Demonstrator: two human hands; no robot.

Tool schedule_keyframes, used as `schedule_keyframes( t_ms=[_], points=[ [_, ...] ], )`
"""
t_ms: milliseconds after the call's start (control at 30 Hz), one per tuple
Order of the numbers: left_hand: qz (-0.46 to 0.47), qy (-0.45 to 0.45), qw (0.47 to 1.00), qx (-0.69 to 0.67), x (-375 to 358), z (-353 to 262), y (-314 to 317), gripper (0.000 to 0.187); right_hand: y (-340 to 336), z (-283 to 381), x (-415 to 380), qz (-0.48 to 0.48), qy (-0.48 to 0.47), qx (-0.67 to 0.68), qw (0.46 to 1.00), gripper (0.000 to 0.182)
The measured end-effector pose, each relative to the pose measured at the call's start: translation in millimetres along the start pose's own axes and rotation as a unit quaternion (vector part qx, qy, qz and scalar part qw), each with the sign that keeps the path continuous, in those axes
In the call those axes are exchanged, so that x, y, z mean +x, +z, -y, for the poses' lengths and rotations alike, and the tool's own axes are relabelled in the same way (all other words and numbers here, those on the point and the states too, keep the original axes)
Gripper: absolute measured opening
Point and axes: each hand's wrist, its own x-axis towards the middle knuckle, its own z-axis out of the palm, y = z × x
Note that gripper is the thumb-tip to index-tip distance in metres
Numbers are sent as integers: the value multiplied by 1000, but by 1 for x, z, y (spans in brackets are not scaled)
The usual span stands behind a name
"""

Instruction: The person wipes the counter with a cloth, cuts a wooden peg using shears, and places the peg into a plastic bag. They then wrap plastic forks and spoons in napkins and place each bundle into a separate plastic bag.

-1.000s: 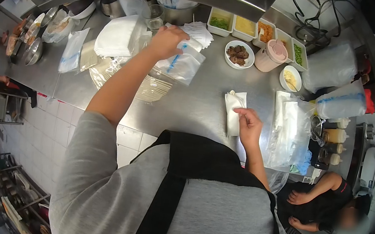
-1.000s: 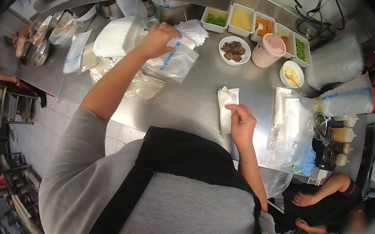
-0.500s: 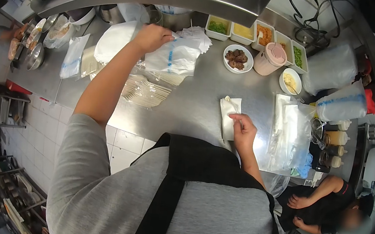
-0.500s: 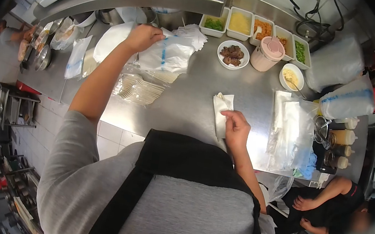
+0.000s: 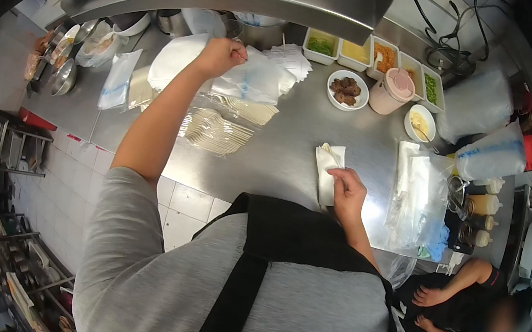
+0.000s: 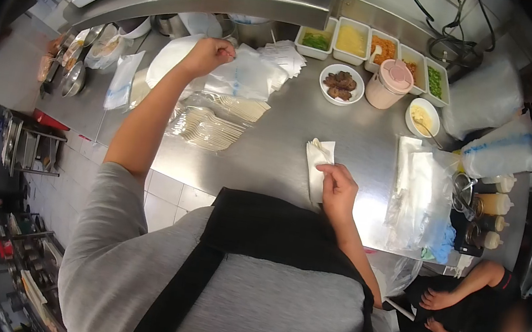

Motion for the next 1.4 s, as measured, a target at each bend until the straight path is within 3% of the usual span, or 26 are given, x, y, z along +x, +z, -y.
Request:
schedule_keyframes(
  t_ms=[67, 133, 233, 267, 300, 333, 367, 400, 500, 533, 667, 733, 800, 867, 967, 1033, 1267, 1400],
  points=[
    [11, -7, 1000, 28, -3, -1, -8, 16, 1, -1, 0, 2, -10, -4, 1000, 20],
    [-60, -17, 996, 56, -4, 3, -4, 20, 1, -3, 0, 8, 6, -3, 1000, 21],
    [-119, -67, 990, -18, -2, 5, -9, 20, 4, -21, 0, 15, -23, -2, 1000, 19],
    [-179, -67, 980, -57, -1, 2, -10, 10, 6, -25, 0, 6, -31, 18, 999, 19],
    [-212, -101, 958, -163, -8, -24, -24, 13, 6, -14, 2, 9, -36, 10, 999, 19],
    [-301, -47, 949, -84, -13, -33, -27, 15, 8, -17, 5, -5, -96, -20, 995, 20],
    [-340, -31, 925, -167, -15, -37, -22, 17, 9, -26, 6, 7, -111, -26, 993, 22],
    [-335, -79, 924, -169, -26, -58, -22, 18, 9, -22, 7, 16, -72, -14, 997, 24],
    [-281, -67, 939, -188, -44, -57, 26, 9, 16, -17, 18, 62, -16, -22, 998, 23],
    [-254, -60, 954, -150, -51, -60, 39, 9, 23, -14, 25, 71, -40, -10, 997, 20],
    [-264, -98, 934, -218, -62, -77, 100, 26, 50, 6, 55, 100, -101, -6, 990, 14],
    [-183, -114, 941, -260, -67, -91, 107, 25, 65, 35, 77, 122, -80, 0, 989, 26],
    [-130, -148, 885, -422, -63, -86, 119, 25, 92, 23, 98, 68, -126, -5, 990, 30],
    [-77, -157, 792, -584, -64, -79, 113, 22, 106, 11, 117, 53, -133, 11, 990, 33],
    [-79, -173, 783, -592, -68, -84, 98, 18, 107, 20, 130, 103, -90, 48, 989, 34],
    [-111, -151, 817, -545, -69, -81, 95, 17, 98, 31, 131, 152, -63, 50, 985, 31],
    [-145, -138, 888, -415, -66, -77, 90, 15, 99, 4, 134, 108, -110, 104, 983, 18],
    [-112, -179, 875, -435, -72, -86, 88, 23, 92, 25, 123, 102, -119, 104, 982, 16]
  ],
)
